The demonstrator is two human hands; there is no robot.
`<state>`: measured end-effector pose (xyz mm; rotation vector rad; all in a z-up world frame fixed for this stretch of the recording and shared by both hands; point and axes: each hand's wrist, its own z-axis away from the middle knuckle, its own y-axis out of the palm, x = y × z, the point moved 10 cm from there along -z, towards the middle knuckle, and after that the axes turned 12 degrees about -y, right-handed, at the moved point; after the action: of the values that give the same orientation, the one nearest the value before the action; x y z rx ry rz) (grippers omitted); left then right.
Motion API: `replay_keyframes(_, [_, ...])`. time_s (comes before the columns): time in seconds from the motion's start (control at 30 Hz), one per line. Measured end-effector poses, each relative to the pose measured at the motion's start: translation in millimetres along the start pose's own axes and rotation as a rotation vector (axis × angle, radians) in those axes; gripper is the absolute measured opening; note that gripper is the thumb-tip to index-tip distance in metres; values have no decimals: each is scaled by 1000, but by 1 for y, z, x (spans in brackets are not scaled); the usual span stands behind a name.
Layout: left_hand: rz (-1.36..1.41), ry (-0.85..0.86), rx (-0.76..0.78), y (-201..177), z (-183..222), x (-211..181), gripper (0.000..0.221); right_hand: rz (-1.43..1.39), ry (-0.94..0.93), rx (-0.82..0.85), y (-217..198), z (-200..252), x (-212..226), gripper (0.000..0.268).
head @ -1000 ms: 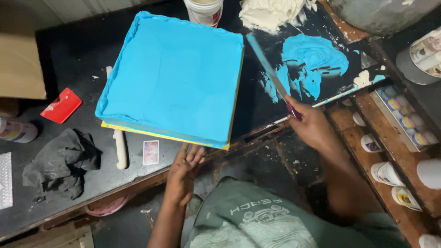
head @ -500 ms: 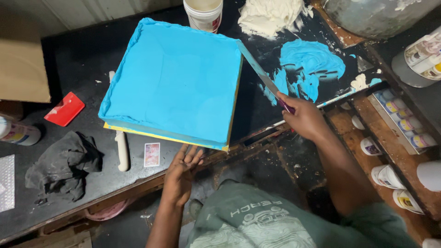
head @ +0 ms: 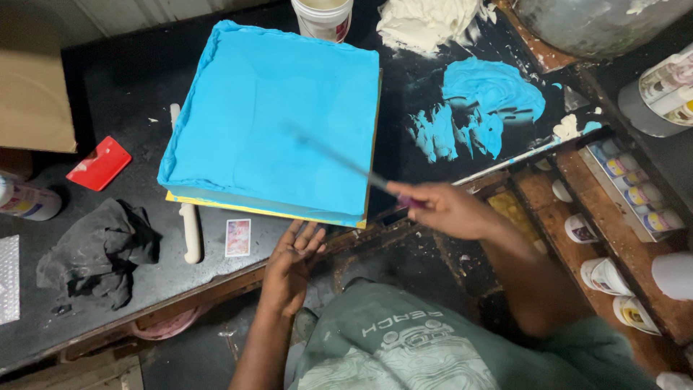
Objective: The person applies blue icing to the top and sides of a square cake using a metal spatula and a long knife to smooth the frosting.
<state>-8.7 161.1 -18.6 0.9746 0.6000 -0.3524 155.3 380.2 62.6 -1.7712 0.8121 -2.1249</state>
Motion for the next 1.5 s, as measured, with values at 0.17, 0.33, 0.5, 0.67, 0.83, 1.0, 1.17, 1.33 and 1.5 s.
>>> replay_keyframes(0.17, [44, 25, 25, -5, 4, -4, 80, -199, 85, -73, -8, 31, -56, 61])
replay_keyframes(0.33, [79, 83, 2, -19, 11, -9, 80, 467, 512, -626, -51, 45, -192, 47])
replay_keyframes(0.5, [72, 119, -22, -38, 13, -20, 80, 413, 408, -389, 28, 11, -236, 41])
replay_keyframes(0.67, [86, 129, -80, -64, 22, -38, 81, 288, 243, -432, 1, 20, -193, 59])
replay_keyframes(0.83, [16, 184, -241, -89, 44, -55, 81, 185, 308, -489, -35, 50, -147, 66])
replay_keyframes(1.0, [-73, 145, -285, -98, 63, -46, 81, 25, 198, -509, -61, 56, -79, 64])
replay_keyframes(1.17, [-48, 168, -407, -120, 75, -63, 81, 0, -21, -426, -64, 34, -28, 64])
replay_keyframes(1.33, [-105, 209, -399, -120, 74, -76, 79, 212, 78, -330, -68, 23, -16, 67])
replay_keyframes(1.5, [-86, 215, -384, -118, 75, -72, 78, 67, 104, -259, -58, 24, -19, 69])
